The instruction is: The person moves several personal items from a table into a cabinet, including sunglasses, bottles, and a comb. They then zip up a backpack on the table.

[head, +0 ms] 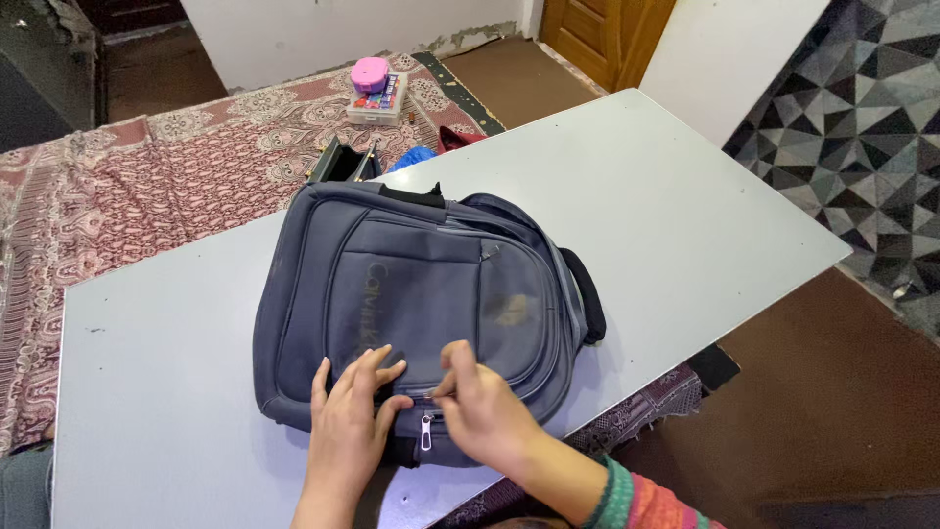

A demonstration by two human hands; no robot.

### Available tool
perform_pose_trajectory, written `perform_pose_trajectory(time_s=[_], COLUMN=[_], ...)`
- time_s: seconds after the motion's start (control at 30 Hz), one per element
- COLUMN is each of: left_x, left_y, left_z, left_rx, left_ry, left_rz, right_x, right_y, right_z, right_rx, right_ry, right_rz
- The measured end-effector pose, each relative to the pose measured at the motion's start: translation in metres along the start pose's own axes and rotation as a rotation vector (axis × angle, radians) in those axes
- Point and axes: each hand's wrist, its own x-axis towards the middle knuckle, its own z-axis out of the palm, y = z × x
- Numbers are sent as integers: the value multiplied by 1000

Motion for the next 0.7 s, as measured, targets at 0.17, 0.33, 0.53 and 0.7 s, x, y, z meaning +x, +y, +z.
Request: perform_pose_trajectory(time_s=[0.17, 0.33, 0.53, 0.7], left_x=[1, 3, 6, 10], left_y=[-5, -8, -9, -8], left_z=[2, 2, -2, -1], left_rx=[-48, -62, -11, -4], left_ry=[4, -2, -32, -32], left_rz=[-48, -105, -185, -184], right_x=[-12, -20, -23, -10], right_y=[7, 14, 34, 54], right_z=[-32, -61, -94, -109], right_rx=[5, -148, -78, -59], right_ry=[50, 85, 168, 306], right_rz=[12, 109, 272, 288])
